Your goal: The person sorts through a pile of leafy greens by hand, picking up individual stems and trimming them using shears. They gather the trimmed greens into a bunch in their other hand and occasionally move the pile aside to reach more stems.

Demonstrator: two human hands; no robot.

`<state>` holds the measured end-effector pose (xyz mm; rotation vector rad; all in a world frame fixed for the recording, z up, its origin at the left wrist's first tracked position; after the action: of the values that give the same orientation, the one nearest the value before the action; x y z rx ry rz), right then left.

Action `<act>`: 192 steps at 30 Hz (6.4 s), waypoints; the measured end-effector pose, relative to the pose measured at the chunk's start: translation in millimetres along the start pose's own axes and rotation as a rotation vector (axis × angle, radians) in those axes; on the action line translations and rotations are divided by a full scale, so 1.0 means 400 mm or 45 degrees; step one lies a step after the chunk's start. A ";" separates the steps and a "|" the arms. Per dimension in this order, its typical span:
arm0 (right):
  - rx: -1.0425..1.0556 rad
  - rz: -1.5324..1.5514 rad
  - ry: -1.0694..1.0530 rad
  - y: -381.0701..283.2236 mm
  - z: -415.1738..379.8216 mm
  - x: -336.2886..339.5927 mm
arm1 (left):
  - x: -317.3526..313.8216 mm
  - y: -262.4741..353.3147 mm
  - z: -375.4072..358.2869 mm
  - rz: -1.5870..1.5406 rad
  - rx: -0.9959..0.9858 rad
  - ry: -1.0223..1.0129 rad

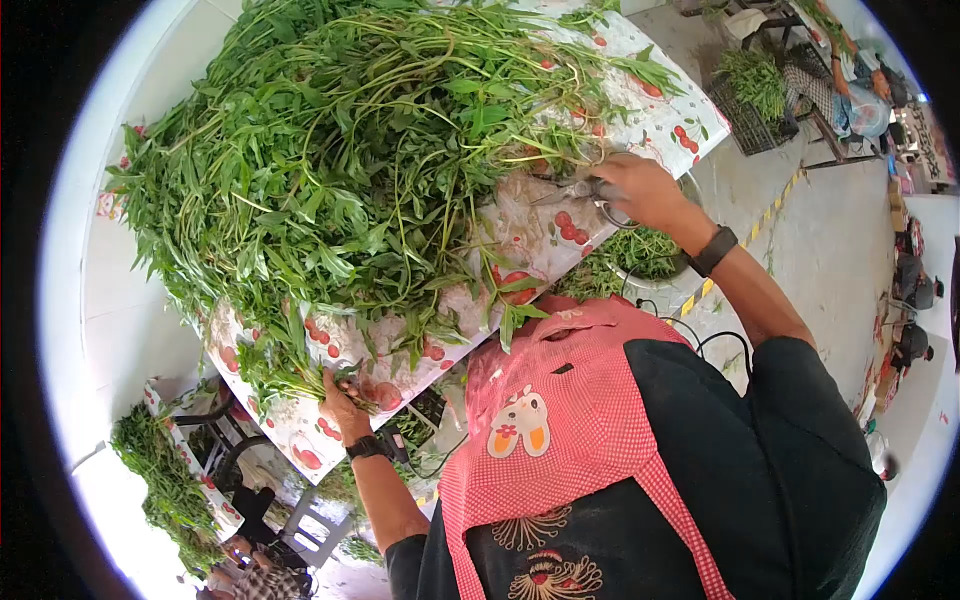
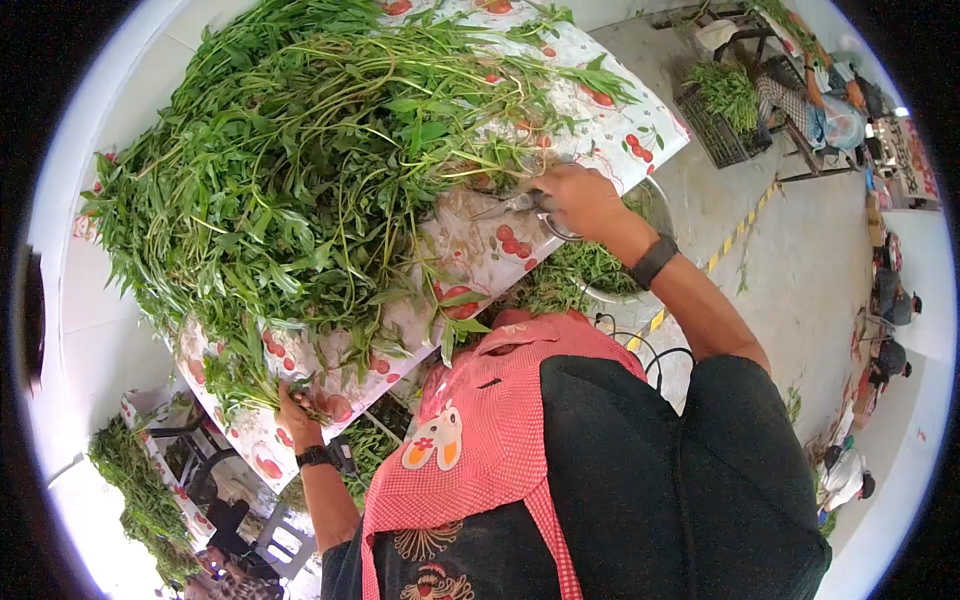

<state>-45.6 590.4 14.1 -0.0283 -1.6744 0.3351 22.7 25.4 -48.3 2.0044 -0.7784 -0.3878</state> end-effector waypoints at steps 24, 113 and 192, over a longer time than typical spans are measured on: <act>-0.042 0.145 0.138 -0.023 0.154 0.267 | 0.000 0.007 -0.006 0.072 -0.045 0.050; 0.123 1.302 -0.454 -0.488 0.175 -0.066 | -0.120 0.011 -0.143 -0.292 0.063 -0.362; 0.453 1.016 -0.236 -0.587 0.407 0.073 | -0.030 0.063 -0.175 -0.499 0.270 -0.666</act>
<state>-166.8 339.2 82.3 -0.4167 -1.7030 1.2619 42.8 69.5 9.6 2.2882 -0.7553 -1.1314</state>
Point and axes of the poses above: each hand's wrist, its own z-axis towards the middle knuckle, its own x-axis out of the back of the hand, y = z × x, the point moved 4 cm from there along z, towards the middle knuckle, and after that the axes turned 7 degrees about -z, right-handed, at the moved point
